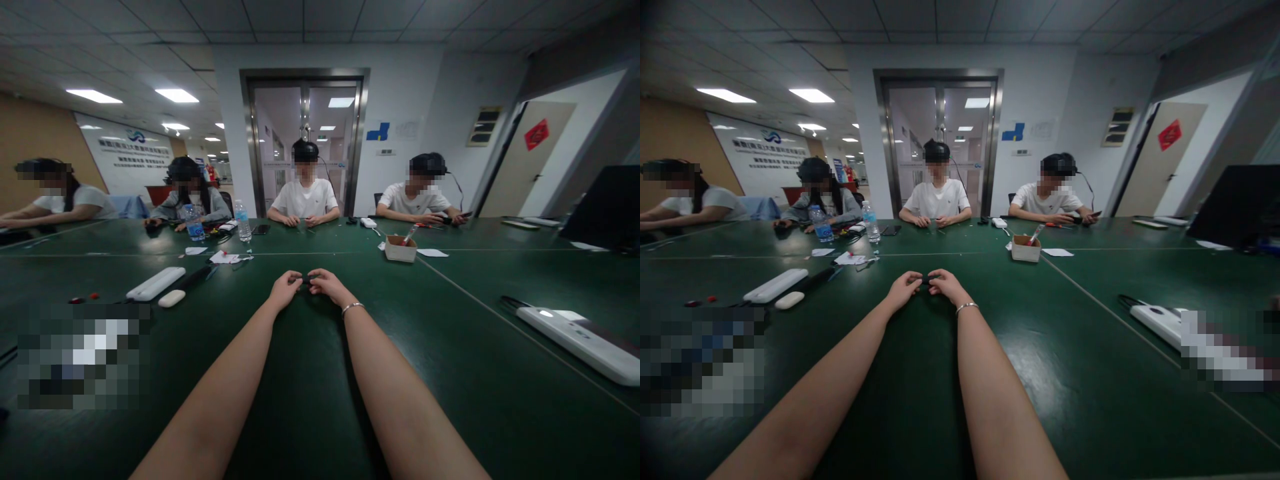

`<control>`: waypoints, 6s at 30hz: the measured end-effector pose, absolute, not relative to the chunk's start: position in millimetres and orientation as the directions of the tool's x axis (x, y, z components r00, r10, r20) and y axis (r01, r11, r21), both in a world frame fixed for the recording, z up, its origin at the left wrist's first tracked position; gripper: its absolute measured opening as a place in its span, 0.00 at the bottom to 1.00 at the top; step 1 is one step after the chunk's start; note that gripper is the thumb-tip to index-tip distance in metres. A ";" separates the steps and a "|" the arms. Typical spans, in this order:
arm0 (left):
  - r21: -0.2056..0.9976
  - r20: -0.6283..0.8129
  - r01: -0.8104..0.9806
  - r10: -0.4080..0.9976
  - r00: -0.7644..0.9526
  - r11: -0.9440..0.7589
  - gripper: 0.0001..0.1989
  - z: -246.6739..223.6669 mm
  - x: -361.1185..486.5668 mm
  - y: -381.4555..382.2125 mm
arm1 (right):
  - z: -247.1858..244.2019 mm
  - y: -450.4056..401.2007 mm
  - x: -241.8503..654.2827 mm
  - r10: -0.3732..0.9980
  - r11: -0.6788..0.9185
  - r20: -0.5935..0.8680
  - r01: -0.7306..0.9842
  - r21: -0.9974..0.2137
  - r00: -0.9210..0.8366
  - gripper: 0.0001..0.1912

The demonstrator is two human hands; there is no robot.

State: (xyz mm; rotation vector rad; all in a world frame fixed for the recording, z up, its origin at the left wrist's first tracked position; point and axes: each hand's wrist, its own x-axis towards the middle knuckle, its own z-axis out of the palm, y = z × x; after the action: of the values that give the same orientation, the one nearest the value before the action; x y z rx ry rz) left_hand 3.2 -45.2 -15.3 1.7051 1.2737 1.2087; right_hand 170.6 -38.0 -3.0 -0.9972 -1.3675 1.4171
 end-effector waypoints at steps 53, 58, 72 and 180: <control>0.939 0.220 0.244 0.969 0.114 -0.242 0.12 -14.4 4.6 -45.3 | -4.1 -37.7 170.4 0.961 0.030 0.039 -0.039 -0.999 -0.275 0.09; 0.937 0.213 0.258 0.970 0.114 -0.236 0.12 -15.8 3.7 -43.8 | -6.3 -35.7 170.5 0.958 0.036 0.046 -0.041 -0.999 -0.283 0.08; 0.945 0.207 0.240 0.974 0.092 -0.223 0.11 -18.3 4.1 -40.2 | -5.5 -37.9 171.4 0.949 0.052 0.061 -0.040 -0.998 -0.311 0.11; 0.889 0.310 0.320 0.945 0.106 -0.328 0.10 -18.4 1.6 -44.2 | -8.3 -33.7 172.1 0.941 -0.005 0.015 -0.057 -0.998 -0.338 0.03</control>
State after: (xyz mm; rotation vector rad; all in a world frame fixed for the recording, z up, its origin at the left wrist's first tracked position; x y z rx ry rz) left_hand 1.6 -44.2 -18.4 1.7381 1.2413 1.2293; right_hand 172.1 -33.7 -8.3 -0.9792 -1.4148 1.4803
